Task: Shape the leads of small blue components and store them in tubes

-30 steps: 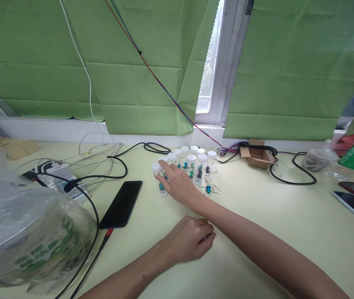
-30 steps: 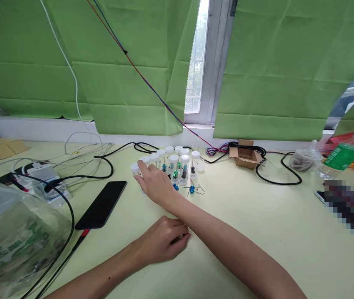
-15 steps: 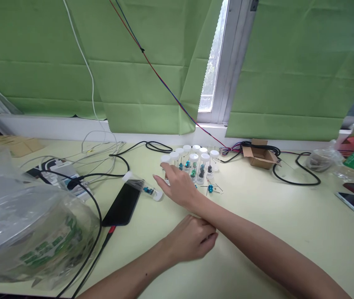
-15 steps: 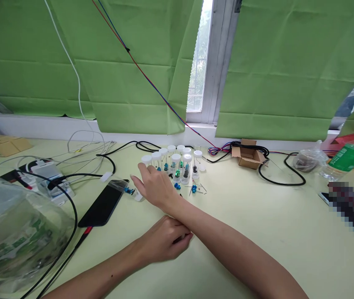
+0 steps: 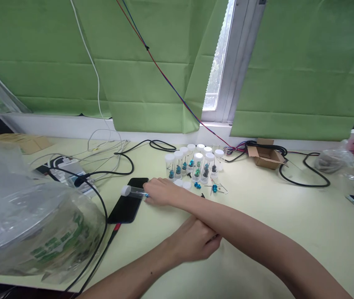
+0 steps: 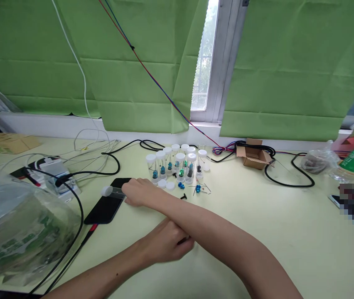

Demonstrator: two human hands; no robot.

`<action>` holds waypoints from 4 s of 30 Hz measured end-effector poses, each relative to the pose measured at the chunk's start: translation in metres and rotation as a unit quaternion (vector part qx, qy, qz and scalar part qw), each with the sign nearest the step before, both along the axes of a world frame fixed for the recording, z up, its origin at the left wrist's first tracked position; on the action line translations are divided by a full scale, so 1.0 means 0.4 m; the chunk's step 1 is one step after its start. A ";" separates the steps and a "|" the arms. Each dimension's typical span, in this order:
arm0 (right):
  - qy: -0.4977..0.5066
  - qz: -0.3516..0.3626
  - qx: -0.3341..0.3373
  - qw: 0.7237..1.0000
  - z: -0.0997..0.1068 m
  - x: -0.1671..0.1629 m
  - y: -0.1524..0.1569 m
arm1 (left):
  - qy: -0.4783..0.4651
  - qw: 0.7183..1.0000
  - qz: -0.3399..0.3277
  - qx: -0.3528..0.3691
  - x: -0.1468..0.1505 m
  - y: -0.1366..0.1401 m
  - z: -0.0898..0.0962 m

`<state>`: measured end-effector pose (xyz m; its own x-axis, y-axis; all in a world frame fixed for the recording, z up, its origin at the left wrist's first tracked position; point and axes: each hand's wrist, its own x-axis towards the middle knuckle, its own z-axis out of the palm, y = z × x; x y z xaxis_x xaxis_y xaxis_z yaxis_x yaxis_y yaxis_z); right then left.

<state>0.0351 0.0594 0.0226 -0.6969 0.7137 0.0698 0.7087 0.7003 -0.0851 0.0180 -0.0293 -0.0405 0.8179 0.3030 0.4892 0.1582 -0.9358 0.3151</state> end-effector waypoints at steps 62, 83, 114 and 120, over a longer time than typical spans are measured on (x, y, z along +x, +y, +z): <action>0.365 -0.308 0.153 0.865 -0.027 0.620 0.086 | 0.057 0.998 0.012 -0.016 -0.002 -0.006 -0.004; 0.253 -0.326 0.132 0.901 0.028 0.609 -0.102 | 0.059 0.998 0.010 -0.013 -0.004 -0.005 -0.006; 0.456 -0.397 0.075 0.793 -0.169 0.585 -0.152 | 0.066 0.995 0.025 -0.073 -0.012 0.005 0.003; 0.456 -0.400 0.059 0.793 -0.179 0.572 -0.156 | 0.045 0.991 0.098 -0.080 -0.010 0.019 0.009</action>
<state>0.2639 -0.0028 -0.0491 0.3541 0.8528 0.3838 0.6117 0.0992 -0.7848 0.0140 -0.0216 -0.0368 0.7738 0.5284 0.3494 0.3664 -0.8233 0.4336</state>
